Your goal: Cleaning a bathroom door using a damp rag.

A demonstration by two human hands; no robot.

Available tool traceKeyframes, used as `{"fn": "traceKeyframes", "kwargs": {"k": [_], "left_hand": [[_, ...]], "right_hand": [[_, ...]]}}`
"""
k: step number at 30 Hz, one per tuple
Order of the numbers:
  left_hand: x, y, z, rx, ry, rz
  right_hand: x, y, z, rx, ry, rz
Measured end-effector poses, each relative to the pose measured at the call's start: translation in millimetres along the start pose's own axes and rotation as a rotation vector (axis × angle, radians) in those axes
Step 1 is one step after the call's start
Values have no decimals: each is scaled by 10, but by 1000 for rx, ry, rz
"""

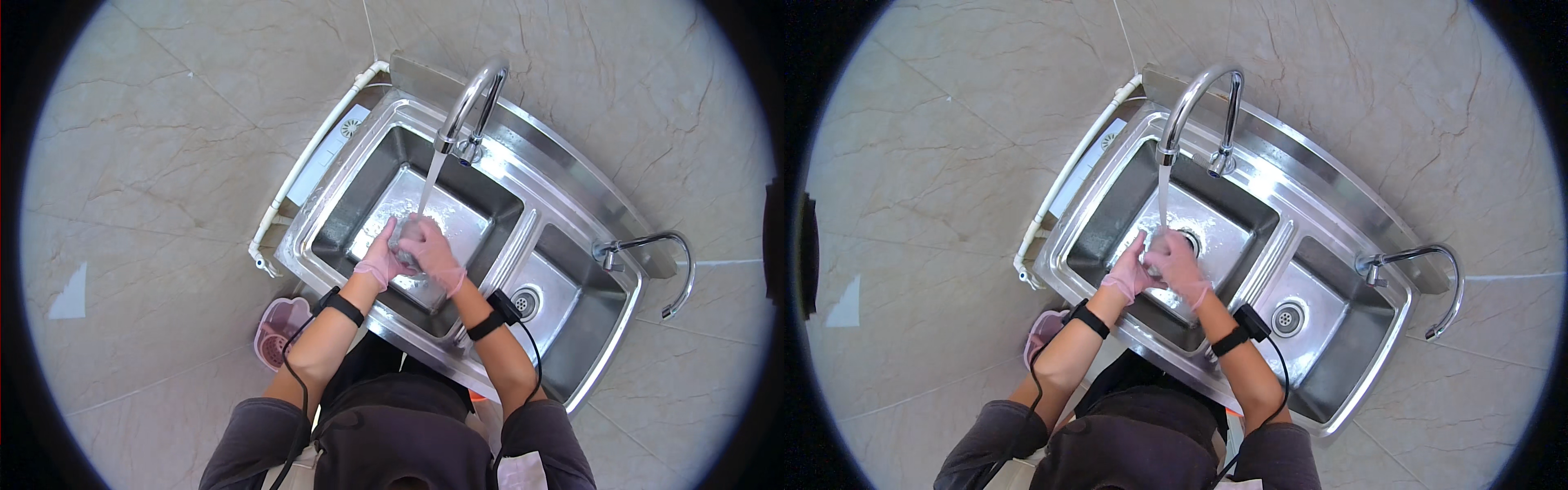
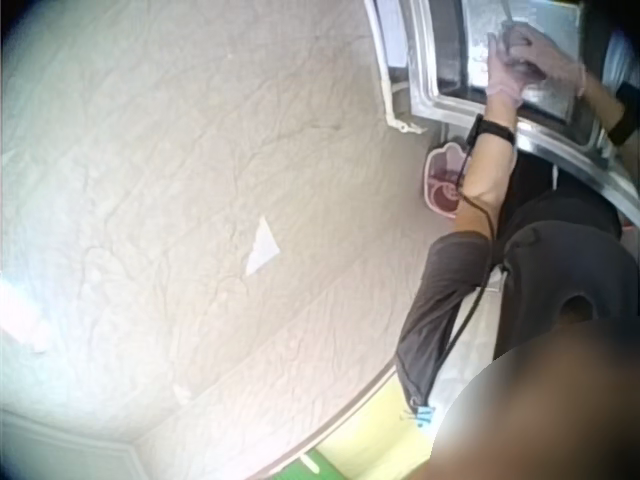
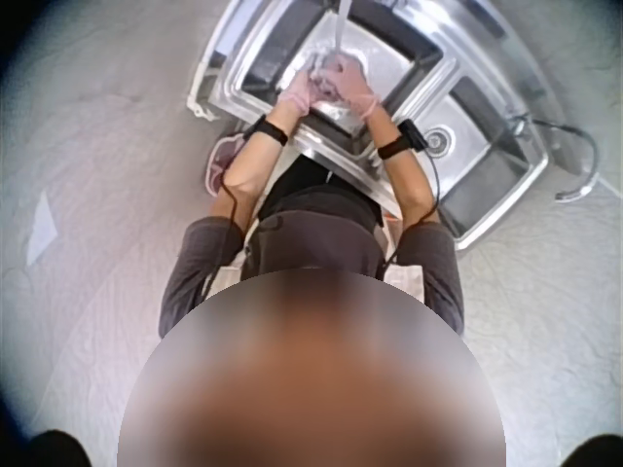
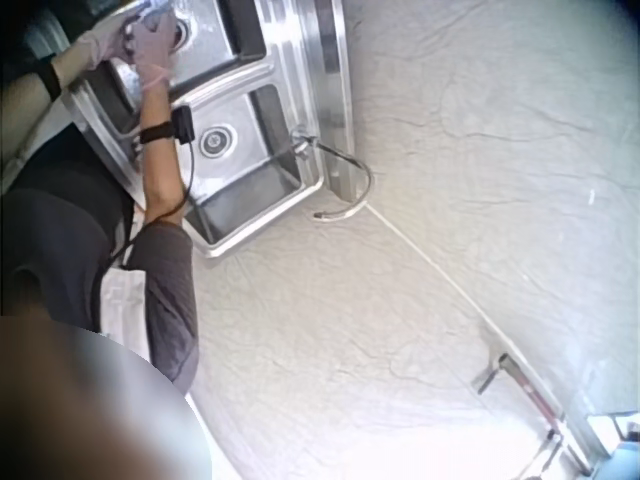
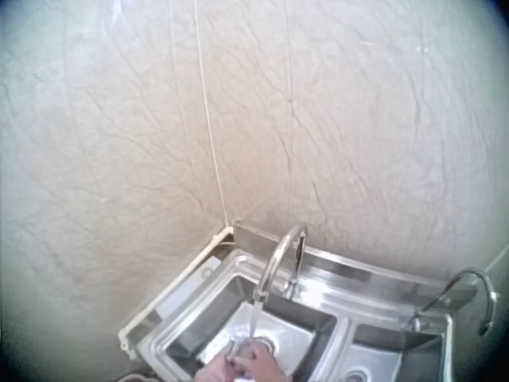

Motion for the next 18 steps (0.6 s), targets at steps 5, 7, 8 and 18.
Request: {"fn": "traceKeyframes", "kwargs": {"k": [5, 7, 8, 18], "left_hand": [[-159, 70, -190, -776, 48, 417], [-154, 11, -207, -985, 64, 513], [-244, -49, -252, -526, 69, 371], [-131, 71, 17, -145, 45, 481]], "right_hand": [[-301, -325, 374, 88, 161, 326], [-453, -280, 354, 216, 169, 318], [-389, -37, 203, 259, 3, 124], [-1016, 838, -671, 651, 87, 501]]}}
Point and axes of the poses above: each hand's wrist, its own z-axis away from the middle knuckle, its own y-axis out of the back of the hand, x = y × z, the point moved 4 cm from there along -z, towards the middle knuckle, and after that the axes turned 12 degrees about -y, right-handed, at the moved point
